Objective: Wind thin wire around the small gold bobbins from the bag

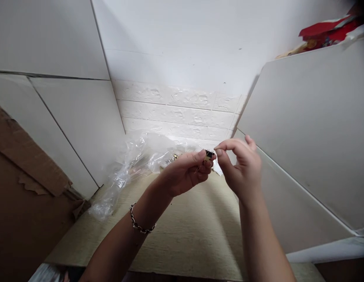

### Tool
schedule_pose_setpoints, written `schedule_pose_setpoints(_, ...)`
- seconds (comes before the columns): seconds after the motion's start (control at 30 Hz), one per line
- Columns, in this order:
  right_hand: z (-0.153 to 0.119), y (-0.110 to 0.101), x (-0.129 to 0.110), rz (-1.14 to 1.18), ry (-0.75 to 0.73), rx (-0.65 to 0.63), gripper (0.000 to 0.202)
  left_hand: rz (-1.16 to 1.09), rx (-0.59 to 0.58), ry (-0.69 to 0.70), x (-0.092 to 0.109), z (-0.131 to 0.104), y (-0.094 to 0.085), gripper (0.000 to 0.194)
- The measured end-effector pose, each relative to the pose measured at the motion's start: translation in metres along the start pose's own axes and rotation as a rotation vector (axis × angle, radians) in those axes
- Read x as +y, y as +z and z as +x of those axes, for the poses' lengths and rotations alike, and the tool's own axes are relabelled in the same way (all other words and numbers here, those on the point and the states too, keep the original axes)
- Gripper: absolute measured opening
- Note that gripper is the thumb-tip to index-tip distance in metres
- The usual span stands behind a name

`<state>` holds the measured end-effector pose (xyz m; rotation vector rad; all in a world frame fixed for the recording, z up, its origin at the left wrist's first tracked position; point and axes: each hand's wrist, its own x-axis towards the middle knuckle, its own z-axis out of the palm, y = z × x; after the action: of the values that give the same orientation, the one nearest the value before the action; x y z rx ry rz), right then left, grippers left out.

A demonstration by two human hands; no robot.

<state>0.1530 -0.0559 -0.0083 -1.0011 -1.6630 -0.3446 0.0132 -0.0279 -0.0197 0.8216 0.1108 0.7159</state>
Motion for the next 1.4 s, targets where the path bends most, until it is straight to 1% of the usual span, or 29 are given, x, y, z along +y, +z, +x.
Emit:
schedule_pose_setpoints(0.1, 0.0, 0.005, 0.001, 0.042, 0.016, -0.021, 0.01, 0.007, 0.02, 0.005, 0.003, -0.001, -0.001, 0.017)
schedule_pose_setpoints(0.2, -0.001, 0.008, 0.0, 0.012, -0.012, 0.0, 0.01, 0.007, 0.029, 0.005, 0.005, -0.002, -0.002, 0.019)
schedule_pose_setpoints(0.3, -0.001, 0.009, -0.001, -0.09, -0.077, 0.01, 0.01, -0.011, 0.028, -0.016, 0.008, -0.001, -0.003, 0.021)
schedule_pose_setpoints(0.43, -0.003, 0.008, -0.002, -0.268, -0.193, 0.054, 0.01, -0.046, 0.016, -0.059, 0.01, -0.001, -0.005, 0.023)
schedule_pose_setpoints(0.5, -0.003, 0.007, -0.003, -0.3, -0.219, 0.055, 0.01, -0.069, 0.012, -0.068, 0.01, -0.001, -0.004, 0.022)
schedule_pose_setpoints(0.53, -0.002, 0.005, -0.003, -0.292, -0.211, 0.043, 0.01, -0.081, 0.015, -0.068, 0.009, -0.001, -0.004, 0.022)
schedule_pose_setpoints(0.6, 0.0, 0.0, -0.003, -0.229, -0.148, -0.018, 0.01, -0.096, 0.032, -0.054, 0.007, 0.0, -0.003, 0.022)
schedule_pose_setpoints(0.7, 0.003, -0.012, 0.0, -0.09, -0.01, -0.175, 0.01, -0.103, 0.072, -0.029, 0.001, 0.002, -0.001, 0.021)
schedule_pose_setpoints(0.73, 0.004, -0.016, 0.001, -0.061, 0.025, -0.208, 0.012, -0.104, 0.087, -0.024, -0.001, 0.003, -0.001, 0.02)
schedule_pose_setpoints(0.77, 0.005, -0.02, 0.003, -0.046, 0.049, -0.208, 0.013, -0.105, 0.103, -0.02, -0.002, 0.005, -0.001, 0.019)
schedule_pose_setpoints(0.83, 0.005, -0.025, 0.004, -0.049, 0.056, -0.125, 0.014, -0.105, 0.131, -0.008, -0.005, 0.007, 0.0, 0.017)
schedule_pose_setpoints(0.9, 0.005, -0.026, 0.002, -0.084, 0.006, -0.017, 0.011, -0.099, 0.15, 0.004, -0.007, 0.008, 0.0, 0.016)
schedule_pose_setpoints(0.93, 0.004, -0.025, 0.001, -0.108, -0.024, 0.012, 0.009, -0.094, 0.154, 0.009, -0.007, 0.008, 0.0, 0.016)
schedule_pose_setpoints(1.0, 0.003, -0.022, -0.003, -0.144, -0.06, 0.003, 0.008, -0.079, 0.148, 0.019, -0.008, 0.007, 0.0, 0.015)
schedule_pose_setpoints(1.1, 0.003, -0.017, -0.006, -0.138, -0.049, -0.073, 0.007, -0.046, 0.143, 0.045, -0.008, 0.006, 0.0, 0.014)
schedule_pose_setpoints(1.17, 0.002, -0.015, -0.006, -0.129, -0.04, -0.092, 0.007, -0.015, 0.145, 0.064, -0.007, 0.006, 0.0, 0.014)
schedule_pose_setpoints(1.23, 0.001, -0.014, -0.006, -0.143, -0.041, -0.067, 0.008, 0.02, 0.142, 0.083, -0.007, 0.005, 0.0, 0.014)
schedule_pose_setpoints(1.4, -0.001, -0.009, -0.008, -0.209, -0.089, 0.043, 0.008, 0.101, 0.123, 0.147, -0.005, 0.003, 0.0, 0.015)
